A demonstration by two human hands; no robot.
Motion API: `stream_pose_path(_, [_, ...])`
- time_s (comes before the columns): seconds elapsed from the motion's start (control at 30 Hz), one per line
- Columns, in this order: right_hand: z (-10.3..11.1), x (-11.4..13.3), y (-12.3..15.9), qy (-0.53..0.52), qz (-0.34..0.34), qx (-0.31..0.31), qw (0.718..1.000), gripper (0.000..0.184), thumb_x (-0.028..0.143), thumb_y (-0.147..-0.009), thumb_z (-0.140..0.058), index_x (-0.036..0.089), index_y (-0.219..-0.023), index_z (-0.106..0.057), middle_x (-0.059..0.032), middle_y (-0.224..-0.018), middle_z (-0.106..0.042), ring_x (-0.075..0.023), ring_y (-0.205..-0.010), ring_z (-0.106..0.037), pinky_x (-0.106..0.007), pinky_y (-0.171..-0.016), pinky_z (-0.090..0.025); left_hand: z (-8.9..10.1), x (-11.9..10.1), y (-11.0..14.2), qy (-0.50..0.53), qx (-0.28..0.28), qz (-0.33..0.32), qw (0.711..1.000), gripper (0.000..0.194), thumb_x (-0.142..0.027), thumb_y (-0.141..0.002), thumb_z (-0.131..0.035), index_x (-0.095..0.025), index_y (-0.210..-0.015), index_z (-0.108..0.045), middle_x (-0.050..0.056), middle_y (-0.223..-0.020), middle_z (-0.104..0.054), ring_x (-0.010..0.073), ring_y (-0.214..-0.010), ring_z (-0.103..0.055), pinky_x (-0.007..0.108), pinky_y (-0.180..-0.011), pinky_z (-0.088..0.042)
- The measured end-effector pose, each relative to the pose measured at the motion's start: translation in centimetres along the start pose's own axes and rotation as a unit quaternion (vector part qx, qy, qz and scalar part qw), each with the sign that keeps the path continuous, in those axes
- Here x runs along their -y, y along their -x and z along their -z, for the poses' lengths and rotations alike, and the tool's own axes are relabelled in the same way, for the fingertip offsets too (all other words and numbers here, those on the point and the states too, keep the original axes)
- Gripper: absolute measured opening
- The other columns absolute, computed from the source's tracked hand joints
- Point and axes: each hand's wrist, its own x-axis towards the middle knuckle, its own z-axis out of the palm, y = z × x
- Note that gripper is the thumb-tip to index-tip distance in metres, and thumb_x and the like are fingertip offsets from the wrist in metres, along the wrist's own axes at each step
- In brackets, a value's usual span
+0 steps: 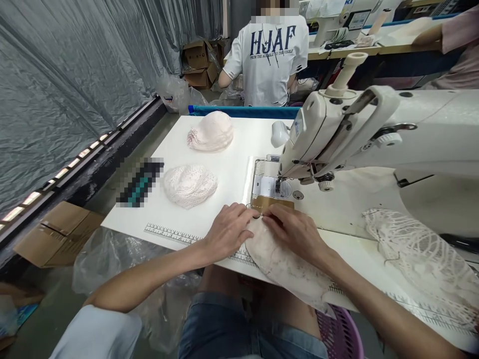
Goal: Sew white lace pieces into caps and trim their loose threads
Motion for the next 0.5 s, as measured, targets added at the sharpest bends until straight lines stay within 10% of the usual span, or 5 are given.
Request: stream_pose_path(0.5, [0.69,0.13,-0.33,-0.045,0.057,0.018,0.997,0.019,0.013,-0.081,-0.043,0.021,-0.066,-0.034,0.0038,-0.058,-0.039,-0.01,-0.051,-0.035,-0.023,-0.047,-0.028,-0.03,0.08,0.46,-0.044,-0.013,-0.067,0.997,0.012,-0.015,-0.086,-0.054,-0.017,-0.096,-0.061,0.003,-0.088,-0.057,0.0158,-0.084,-0.05,0.03,-0.07,-0.032])
